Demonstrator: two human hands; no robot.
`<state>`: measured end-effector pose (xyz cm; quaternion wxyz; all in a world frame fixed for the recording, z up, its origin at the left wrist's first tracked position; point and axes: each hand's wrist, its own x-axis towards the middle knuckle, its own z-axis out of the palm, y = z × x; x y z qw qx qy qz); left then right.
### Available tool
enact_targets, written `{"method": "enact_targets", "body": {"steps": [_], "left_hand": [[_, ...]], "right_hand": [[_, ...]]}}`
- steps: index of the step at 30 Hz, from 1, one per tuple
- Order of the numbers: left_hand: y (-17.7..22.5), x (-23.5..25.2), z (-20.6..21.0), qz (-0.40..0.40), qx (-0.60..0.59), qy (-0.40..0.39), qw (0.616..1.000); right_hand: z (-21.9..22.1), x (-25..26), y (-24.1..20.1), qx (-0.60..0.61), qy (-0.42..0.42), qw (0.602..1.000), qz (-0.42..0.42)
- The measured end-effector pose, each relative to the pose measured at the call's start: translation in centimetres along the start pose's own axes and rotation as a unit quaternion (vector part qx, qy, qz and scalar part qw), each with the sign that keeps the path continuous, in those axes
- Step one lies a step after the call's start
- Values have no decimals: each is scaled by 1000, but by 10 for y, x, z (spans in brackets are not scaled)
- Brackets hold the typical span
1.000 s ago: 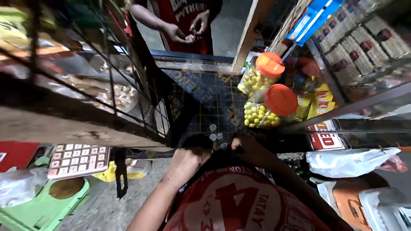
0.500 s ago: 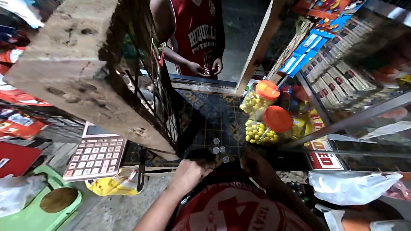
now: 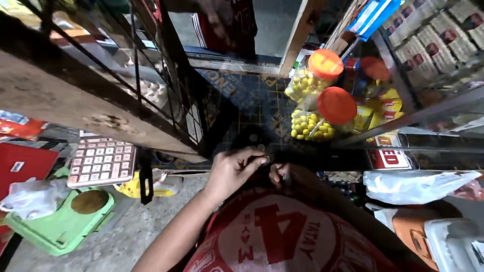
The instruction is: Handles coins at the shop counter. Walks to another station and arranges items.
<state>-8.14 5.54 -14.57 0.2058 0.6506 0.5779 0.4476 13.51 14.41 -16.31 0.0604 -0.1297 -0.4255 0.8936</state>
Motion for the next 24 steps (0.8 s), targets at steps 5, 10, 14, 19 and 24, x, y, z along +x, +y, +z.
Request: {"method": "enact_targets", "body": {"steps": [5,10,14,19,24], "left_hand": [[-23,-10,9,-18,182,-16,983],[-28,-1,6,-1,288,-65,955],[-35,-7,2,3,305,-111,946],[-44,-18,-11,19,274,-95,957],[-45,-25,-10,18,265,-100,959]], "right_hand": [[10,-9,-30,-242,202,949,-28],[-2,2,-27,-654,262,708,-43],[-13,10,-25,-722,149,675,-38],[-22,6,-28,-755,99,647,-43],[-31,0,-12,-787,106,591,-143]]}}
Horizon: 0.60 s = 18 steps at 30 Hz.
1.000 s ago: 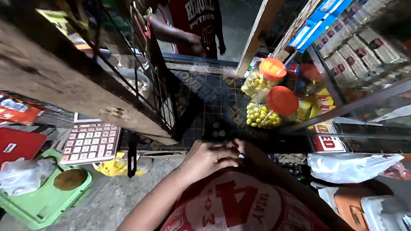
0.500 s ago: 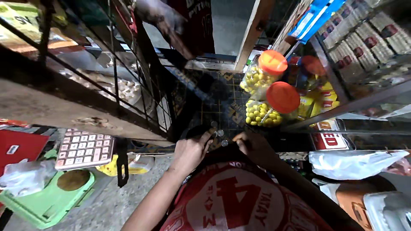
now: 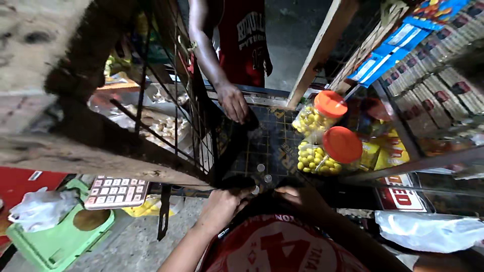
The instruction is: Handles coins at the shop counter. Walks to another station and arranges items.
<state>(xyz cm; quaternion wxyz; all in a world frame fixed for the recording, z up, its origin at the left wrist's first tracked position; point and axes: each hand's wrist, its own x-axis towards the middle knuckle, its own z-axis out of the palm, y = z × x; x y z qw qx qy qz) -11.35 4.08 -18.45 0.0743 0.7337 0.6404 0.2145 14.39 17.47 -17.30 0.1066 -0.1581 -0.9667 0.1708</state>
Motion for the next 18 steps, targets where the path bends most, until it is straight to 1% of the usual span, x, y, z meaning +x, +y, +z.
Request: {"method": "enact_targets", "body": {"steps": [2,5,7,8,9,10,12,13,15,16,17,18], "left_hand": [[0,-6,6,20,21,32,999],[-1,-14,15,30,39,91,995],[1,-14,17,35,38,108,993],[1,-14,16,36,32,110,993],[1,-14,14,36,17,111,993],[2,-13,11,32,-10,116,993],[9,-8,6,21,-95,130,987],[14,-5,2,19,-146,129,981],[25,5,-6,43,-234,104,966],[31,11,-10,64,-250,84,963],[36,17,-13,84,-248,67,963],[40,22,-14,102,-241,57,964]], "right_hand": [[5,-5,-6,7,29,1000,5],[10,-10,-12,31,52,998,10],[12,-12,-11,30,63,997,23],[11,-11,-15,55,68,994,60],[7,-8,-22,110,71,984,122],[4,-5,-28,170,78,966,177],[4,0,-32,287,103,924,230],[2,3,-32,362,87,896,244],[-5,10,-34,507,5,810,295],[-8,13,-34,545,-35,779,307],[-10,16,-33,552,-64,774,304],[-13,16,-32,540,-79,789,281]]}}
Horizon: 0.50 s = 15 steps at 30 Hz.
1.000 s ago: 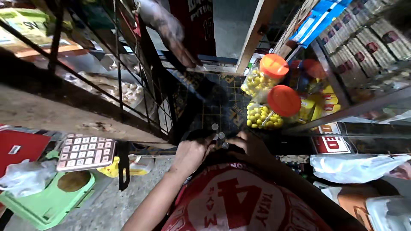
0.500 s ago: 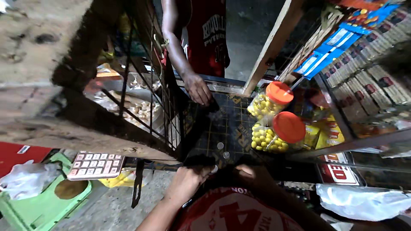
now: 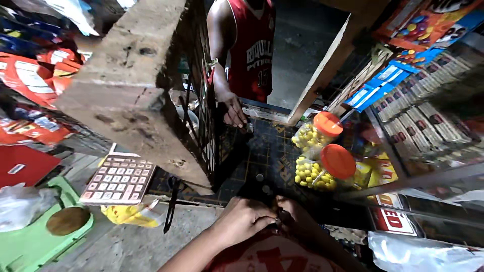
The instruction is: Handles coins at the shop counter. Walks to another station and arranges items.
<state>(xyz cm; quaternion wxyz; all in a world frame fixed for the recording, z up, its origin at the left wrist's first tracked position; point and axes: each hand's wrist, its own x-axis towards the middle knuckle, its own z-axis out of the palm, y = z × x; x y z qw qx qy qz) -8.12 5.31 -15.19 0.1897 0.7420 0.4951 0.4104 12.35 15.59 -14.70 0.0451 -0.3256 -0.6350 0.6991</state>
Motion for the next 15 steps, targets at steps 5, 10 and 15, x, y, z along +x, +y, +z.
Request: {"method": "enact_targets", "body": {"steps": [5,10,15], "left_hand": [[-4,19,9,33,9,-24,999],[-10,31,12,26,-24,0,999],[-21,34,-7,-171,111,66,977]], "right_hand": [[-7,-3,-12,-213,-26,970,-110],[-15,4,-16,-241,-36,960,-135],[-16,24,-15,-129,51,990,-19]]}}
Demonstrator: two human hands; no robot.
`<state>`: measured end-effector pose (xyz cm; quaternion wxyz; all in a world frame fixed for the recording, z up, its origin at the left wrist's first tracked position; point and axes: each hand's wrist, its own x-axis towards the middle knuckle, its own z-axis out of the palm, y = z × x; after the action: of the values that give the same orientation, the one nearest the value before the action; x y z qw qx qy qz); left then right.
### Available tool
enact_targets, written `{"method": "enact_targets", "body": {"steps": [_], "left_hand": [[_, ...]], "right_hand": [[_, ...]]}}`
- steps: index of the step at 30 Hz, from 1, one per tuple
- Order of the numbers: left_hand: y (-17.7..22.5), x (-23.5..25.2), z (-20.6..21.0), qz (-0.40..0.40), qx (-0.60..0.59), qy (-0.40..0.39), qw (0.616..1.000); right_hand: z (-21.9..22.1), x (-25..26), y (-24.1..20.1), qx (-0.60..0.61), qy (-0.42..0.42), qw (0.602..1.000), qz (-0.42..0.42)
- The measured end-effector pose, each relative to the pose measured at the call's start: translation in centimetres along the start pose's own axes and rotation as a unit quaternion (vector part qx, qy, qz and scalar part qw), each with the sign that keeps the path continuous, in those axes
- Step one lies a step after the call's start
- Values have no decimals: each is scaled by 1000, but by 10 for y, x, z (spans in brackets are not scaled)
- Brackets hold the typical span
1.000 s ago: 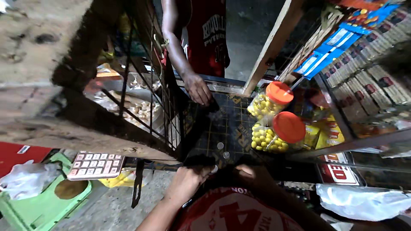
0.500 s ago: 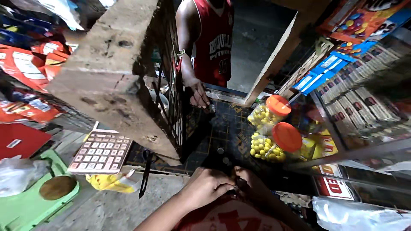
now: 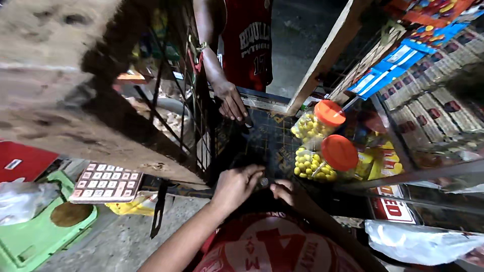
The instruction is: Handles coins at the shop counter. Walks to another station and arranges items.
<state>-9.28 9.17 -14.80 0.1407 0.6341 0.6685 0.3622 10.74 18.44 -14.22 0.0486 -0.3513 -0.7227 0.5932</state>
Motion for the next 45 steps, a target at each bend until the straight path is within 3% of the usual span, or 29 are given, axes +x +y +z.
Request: {"method": "enact_targets", "body": {"steps": [3,7,14,22,26,34,37,42,45], "left_hand": [[-7,3,2,-59,106,-104,987],[-15,2,9,-48,151,-144,977],[-8,14,5,-63,114,-193,973],[11,43,-13,-180,95,-334,920],[12,46,-14,-205,101,-338,913],[5,57,-14,-228,57,-374,897],[3,55,-12,-222,52,-372,900],[-1,46,-11,-205,46,-346,914],[-1,42,-10,-209,39,-333,918]], "right_hand": [[5,8,14,-202,108,971,-74],[4,14,16,-330,125,930,-97],[4,16,13,-297,63,949,-89],[-5,26,-1,-290,-40,953,-72],[-7,28,3,-304,-49,945,-107],[-9,32,-20,-362,-112,925,-8],[-10,32,-18,-374,-124,919,-21],[-13,29,-13,-332,-148,930,-53],[-16,26,-3,-251,-130,956,-74]]}}
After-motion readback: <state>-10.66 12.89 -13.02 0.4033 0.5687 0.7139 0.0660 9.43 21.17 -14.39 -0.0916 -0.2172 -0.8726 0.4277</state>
